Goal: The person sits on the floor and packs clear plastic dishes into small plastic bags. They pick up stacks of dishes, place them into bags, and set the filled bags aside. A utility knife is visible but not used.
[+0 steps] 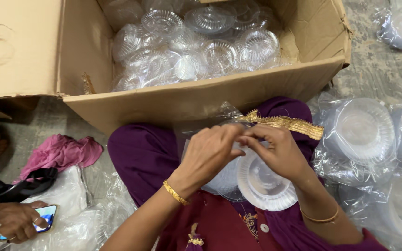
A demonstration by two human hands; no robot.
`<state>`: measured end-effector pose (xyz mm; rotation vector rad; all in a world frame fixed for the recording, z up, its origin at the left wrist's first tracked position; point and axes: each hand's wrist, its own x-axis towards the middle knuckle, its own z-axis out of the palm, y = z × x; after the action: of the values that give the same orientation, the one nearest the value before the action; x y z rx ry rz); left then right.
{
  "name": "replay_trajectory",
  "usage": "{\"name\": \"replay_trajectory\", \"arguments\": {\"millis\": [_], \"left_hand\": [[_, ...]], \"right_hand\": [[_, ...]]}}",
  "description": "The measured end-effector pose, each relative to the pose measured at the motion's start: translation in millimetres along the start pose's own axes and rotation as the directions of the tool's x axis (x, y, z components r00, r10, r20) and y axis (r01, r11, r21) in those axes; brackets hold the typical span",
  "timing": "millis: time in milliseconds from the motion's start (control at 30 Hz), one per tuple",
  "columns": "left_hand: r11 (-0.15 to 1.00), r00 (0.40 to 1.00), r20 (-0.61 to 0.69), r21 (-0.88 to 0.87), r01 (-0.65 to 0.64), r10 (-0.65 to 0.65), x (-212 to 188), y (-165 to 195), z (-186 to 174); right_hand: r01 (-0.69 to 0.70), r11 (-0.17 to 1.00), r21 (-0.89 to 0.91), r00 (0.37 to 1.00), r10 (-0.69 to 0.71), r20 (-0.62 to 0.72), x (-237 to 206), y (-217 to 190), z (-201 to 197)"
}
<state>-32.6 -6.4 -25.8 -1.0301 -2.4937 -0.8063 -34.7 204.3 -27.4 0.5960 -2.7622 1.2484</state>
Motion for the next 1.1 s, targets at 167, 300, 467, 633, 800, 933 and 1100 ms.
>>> {"name": "replay_trajectory", "arguments": {"millis": [167,300,467,633,800,933,1100], "left_hand": [[0.999,0.999,0.024,0.031,0.022,-0.023,-12.4,-0.7,2.0],[0.992,0.994,-0.04,0.062,0.107,-0.104,-17.8,3.5,8.9],[0.989,0.99,-0.003,-0.052,0.138,-0.138,-22.9,8.7,8.1],[0.976,0.975,0.057,0.008,0.217,-0.217,-30.0,9.7,0.5],[0.986,0.985,0.054,0.014,0.165,-0.166,-36.8,4.2,-4.6],[0.986,0.988,0.027,0.079,0.149,-0.152,-40.8,1.2,-3.6],[0.984,0.987,0.042,0.093,0.152,-0.157,-45.5,-0.2,0.8]], "right_hand": [[-0.021,0.999,0.039,0.974,0.029,-0.225,-6.0,6.3,6.6],[-0.013,1.0,-0.014,0.975,0.01,-0.222,-10.4,1.5,9.7],[-0.103,0.994,0.041,0.95,0.11,-0.293,-8.0,-2.9,12.9],[-0.104,0.995,0.0,0.93,0.098,-0.353,-11.3,-6.8,23.8],[-0.117,0.993,0.014,0.927,0.115,-0.357,-10.1,-5.0,25.8],[-0.115,0.991,-0.067,0.946,0.089,-0.31,-7.6,-4.0,27.3],[-0.118,0.993,-0.006,0.952,0.111,-0.284,-8.9,-12.1,33.9]]}}
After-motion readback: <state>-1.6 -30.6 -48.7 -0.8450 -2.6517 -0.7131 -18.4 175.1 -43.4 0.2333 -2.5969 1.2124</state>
